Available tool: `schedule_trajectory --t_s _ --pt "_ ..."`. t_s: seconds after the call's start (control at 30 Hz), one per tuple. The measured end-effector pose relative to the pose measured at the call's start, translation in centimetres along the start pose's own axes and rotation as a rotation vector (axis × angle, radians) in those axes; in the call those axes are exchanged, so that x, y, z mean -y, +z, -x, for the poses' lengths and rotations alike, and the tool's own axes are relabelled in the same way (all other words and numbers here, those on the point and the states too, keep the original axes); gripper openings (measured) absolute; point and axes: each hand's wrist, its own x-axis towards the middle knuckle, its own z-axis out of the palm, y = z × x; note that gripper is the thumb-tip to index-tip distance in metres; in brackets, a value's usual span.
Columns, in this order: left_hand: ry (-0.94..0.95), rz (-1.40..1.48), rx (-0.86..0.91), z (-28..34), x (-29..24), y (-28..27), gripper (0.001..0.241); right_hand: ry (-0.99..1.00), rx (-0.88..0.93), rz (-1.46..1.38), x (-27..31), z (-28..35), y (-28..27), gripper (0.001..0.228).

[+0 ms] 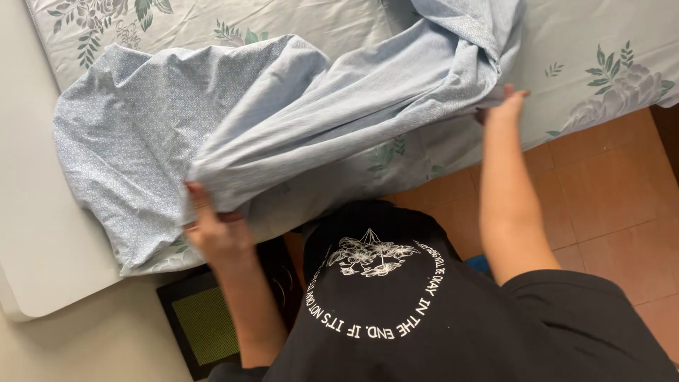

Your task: Fold a bedsheet neatly on the surface of a bed.

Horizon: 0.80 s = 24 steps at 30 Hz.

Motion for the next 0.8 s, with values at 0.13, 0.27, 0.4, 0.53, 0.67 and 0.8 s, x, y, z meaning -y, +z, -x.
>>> schedule_trajectory --t_s 0.13,0.27,0.4,0.53,0.67,0.8 --pt "0.129 -0.085 0.055 -2.4 -4.1 -0.9 0.028 0.009 -0.245 0.073 5.0 7.8 1.7 0.058" --pt "-0.121 -0.012 -0.354 -12.5 6.1 -13.3 0.031 -0.036 -0.197 0.304 2.0 12.6 5.0 0.058" --pt "-0.394 0.143 -0.400 -17.1 13.9 -20.2 0.044 -0.264 0.046 0.821 -5.5 7.4 0.0 0.051" --pt "-0.530 0.041 -0.282 -16.7 17.8 -20.5 0.053 -0.886 0.217 1.694 -13.3 10.8 -2.8 0.041" --pt "-0.446 -0.194 -0.345 -13.1 16.6 -16.1 0.051 -1.140 0.543 1.806 -16.1 21.9 2.0 0.048" --pt "-0.321 -0.381 -0.234 -12.4 18.0 -18.5 0.053 -1.109 1.013 1.928 -18.5 24.8 4.2 0.051"
